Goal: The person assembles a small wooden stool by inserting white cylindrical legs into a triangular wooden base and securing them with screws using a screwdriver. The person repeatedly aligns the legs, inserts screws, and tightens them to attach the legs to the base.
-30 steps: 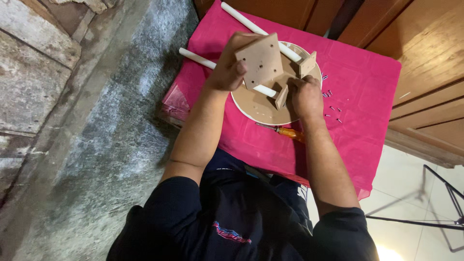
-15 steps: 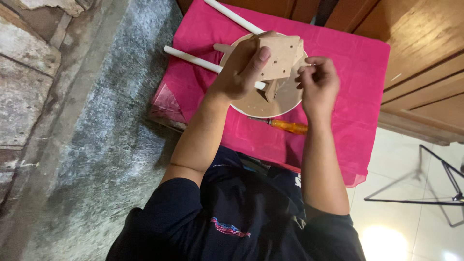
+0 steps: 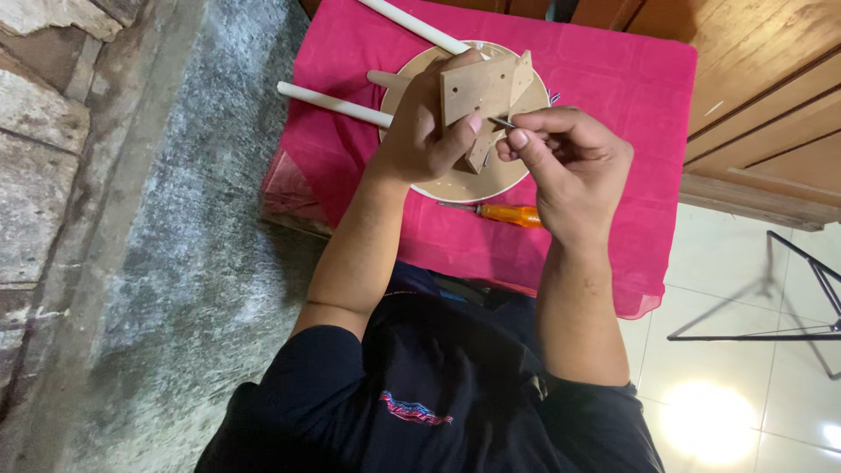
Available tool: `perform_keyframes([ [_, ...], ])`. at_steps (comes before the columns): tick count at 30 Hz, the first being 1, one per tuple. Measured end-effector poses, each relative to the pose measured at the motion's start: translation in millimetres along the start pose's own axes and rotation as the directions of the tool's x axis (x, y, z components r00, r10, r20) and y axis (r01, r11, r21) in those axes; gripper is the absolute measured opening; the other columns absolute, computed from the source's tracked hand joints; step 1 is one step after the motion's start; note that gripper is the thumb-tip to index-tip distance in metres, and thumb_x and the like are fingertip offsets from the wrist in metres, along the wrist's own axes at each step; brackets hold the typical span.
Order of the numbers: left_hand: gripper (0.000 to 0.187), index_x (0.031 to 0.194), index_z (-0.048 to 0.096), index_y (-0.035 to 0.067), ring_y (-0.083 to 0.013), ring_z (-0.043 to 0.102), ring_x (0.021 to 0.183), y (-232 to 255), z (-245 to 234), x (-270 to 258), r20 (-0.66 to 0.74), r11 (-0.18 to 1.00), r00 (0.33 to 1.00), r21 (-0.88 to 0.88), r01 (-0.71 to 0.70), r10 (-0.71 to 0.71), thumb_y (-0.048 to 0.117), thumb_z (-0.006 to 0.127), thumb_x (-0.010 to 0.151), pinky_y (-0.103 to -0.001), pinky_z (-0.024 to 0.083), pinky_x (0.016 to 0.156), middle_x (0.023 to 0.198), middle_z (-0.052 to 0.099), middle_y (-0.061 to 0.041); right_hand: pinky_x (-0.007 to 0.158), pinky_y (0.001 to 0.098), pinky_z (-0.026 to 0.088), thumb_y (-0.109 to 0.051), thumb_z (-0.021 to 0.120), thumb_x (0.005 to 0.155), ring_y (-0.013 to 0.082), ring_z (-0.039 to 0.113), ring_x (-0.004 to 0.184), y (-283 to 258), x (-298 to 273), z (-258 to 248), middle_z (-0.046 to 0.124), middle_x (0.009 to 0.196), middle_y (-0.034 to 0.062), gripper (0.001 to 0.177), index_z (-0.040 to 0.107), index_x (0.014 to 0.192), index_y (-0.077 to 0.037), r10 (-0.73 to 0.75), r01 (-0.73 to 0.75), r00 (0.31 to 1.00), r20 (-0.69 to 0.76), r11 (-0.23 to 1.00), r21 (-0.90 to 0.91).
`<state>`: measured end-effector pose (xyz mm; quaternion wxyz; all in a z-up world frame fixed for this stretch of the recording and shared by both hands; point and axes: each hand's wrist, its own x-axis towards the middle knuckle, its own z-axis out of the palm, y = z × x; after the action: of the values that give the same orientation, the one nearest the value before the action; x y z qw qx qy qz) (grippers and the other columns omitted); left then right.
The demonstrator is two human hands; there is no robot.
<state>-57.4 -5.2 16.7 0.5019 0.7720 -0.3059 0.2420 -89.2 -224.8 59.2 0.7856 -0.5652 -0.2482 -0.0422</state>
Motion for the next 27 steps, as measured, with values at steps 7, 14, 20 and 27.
perform_keyframes([
  [7, 0.061, 0.146, 0.046, -0.005, -0.0252, 0.059, 0.122, 0.0, 0.5, 0.2, -0.018, 0.988, 1.000, -0.152, 0.010, -0.013, 0.026, 0.066, 0.098, -0.038, 0.049, 0.110, 0.135, 0.060, -0.017, 0.080, 0.0292, 0.063, 0.006, 0.071, 0.104, 0.0174, 0.073, 0.087, 18.9, 2.6, -3.7, 0.073, 0.097, 0.0126, 0.005, 0.068, 0.108, 0.007, -0.063, 0.066, 0.995, -0.082, 0.997, 0.035],
  [14, 0.066, 0.145, 0.043, -0.008, -0.0201, 0.058, 0.123, -0.7, -14.7, 5.1, -0.036, 0.974, 0.999, -0.227, 0.009, -0.018, 0.017, 0.075, 0.093, -0.033, 0.046, 0.112, 0.129, 0.061, -0.016, 0.064, 0.0348, 0.057, 0.001, 0.072, 0.091, 0.0196, 0.071, 0.070, 109.2, 19.7, -54.0, 0.073, 0.077, 0.0122, 0.003, 0.072, 0.093, 0.000, 0.064, -0.155, 0.987, -0.149, 0.652, -0.743],
  [20, 0.060, 0.141, 0.049, -0.010, -0.0295, 0.054, 0.141, 3.0, -12.8, 16.2, -0.109, 0.995, 0.990, 0.062, -0.079, 0.086, 0.003, 0.076, 0.089, -0.039, 0.041, 0.125, 0.143, 0.058, -0.020, 0.069, 0.0469, 0.055, -0.009, 0.074, 0.081, 0.0404, 0.070, 0.077, 172.6, 6.9, -62.6, 0.071, 0.084, 0.0221, 0.012, 0.074, 0.090, -0.002, 0.141, -0.087, 0.989, -0.034, 0.392, -0.916],
  [27, 0.039, 0.133, 0.063, -0.001, -0.0310, 0.051, 0.143, 0.0, -17.5, 21.0, -0.105, 0.995, 0.991, 0.058, -0.079, 0.085, -0.006, 0.072, 0.096, -0.037, 0.040, 0.122, 0.150, 0.057, -0.017, 0.078, 0.0476, 0.055, -0.024, 0.077, 0.089, 0.0380, 0.070, 0.087, 116.4, -14.4, -56.7, 0.071, 0.095, 0.0176, 0.020, 0.075, 0.098, -0.008, 0.349, -0.101, 0.935, 0.058, 0.422, -0.901],
])
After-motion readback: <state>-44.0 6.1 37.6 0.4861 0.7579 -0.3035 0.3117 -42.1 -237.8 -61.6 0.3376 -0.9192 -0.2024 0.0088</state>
